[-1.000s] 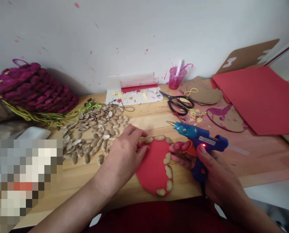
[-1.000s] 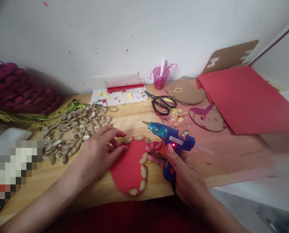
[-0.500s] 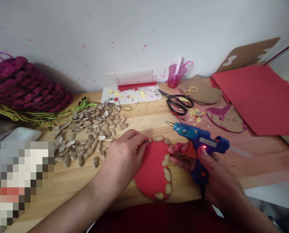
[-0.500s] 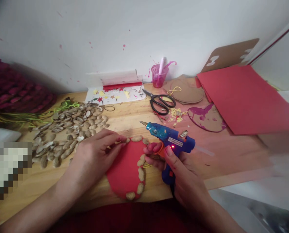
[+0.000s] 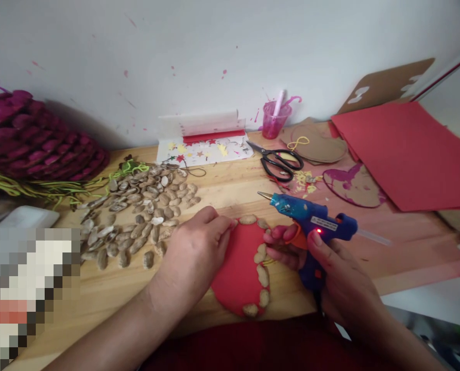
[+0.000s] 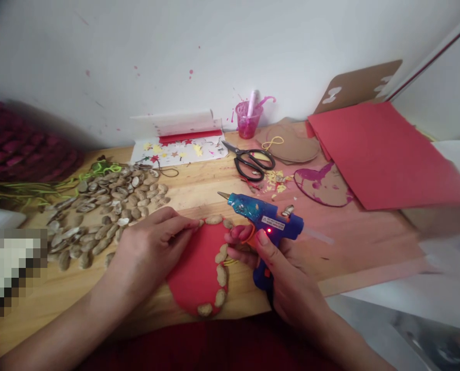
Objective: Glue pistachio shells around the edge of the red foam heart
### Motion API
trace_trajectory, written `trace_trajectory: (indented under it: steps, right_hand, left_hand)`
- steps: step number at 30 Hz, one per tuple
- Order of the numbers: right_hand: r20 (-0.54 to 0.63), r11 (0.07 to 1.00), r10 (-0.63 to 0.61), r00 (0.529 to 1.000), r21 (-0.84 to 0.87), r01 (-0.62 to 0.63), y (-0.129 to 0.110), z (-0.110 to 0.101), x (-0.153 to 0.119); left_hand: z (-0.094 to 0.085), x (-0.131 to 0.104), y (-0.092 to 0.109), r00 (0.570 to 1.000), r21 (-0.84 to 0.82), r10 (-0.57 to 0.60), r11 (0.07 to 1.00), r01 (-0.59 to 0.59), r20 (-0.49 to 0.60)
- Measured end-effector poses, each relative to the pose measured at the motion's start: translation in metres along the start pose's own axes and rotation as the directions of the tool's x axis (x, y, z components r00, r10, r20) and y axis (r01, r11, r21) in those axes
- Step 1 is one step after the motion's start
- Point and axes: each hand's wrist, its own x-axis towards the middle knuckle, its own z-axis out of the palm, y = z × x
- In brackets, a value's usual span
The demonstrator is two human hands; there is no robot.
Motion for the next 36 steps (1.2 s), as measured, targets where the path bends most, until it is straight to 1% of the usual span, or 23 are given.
trace_trajectory:
  steps: [5,8,12,19,23,30,33,36]
  right_hand:
    - [0.018,0.998,-0.007,1.0,0.055,0.006,0.002,-0.002,0.0]
    - [0.029,0.996,-0.005,1.0,0.087,0.003,0.003,-0.002,0.001]
    - [0.029,0.995,-0.004,1.0,0.098,0.001,0.002,-0.001,0.001]
    - [0.03,0.994,-0.018,0.999,0.113,0.014,0.005,-0.001,0.001]
    - [0.034,0.992,-0.039,0.999,0.123,0.035,0.005,0.0,0.001]
    - [0.02,0.991,-0.073,0.997,0.115,0.071,0.005,0.003,0.001]
    - [0.019,0.989,-0.089,0.996,0.124,0.086,0.004,0.003,0.001]
    - [0.026,0.986,-0.096,0.995,0.138,0.091,0.003,0.004,0.001]
  left_hand:
    - [0.002,-0.002,0.0,0.999,0.032,0.037,0.999,-0.037,0.011]
    - [0.001,-0.003,0.002,0.998,0.078,0.059,0.995,-0.061,0.024]
    - [0.001,-0.003,0.004,0.996,0.14,0.082,0.986,-0.085,0.03]
    - [0.003,-0.005,0.002,0.992,0.18,0.109,0.976,-0.118,0.061]
    - [0.003,-0.006,0.001,0.988,0.182,0.141,0.972,-0.151,0.065]
    - [0.005,-0.007,0.002,0.985,0.189,0.158,0.968,-0.167,0.063]
    - [0.004,-0.009,0.004,0.988,0.172,0.135,0.974,-0.146,0.072]
    - [0.0,-0.011,0.003,0.991,0.087,0.098,0.991,-0.106,0.094]
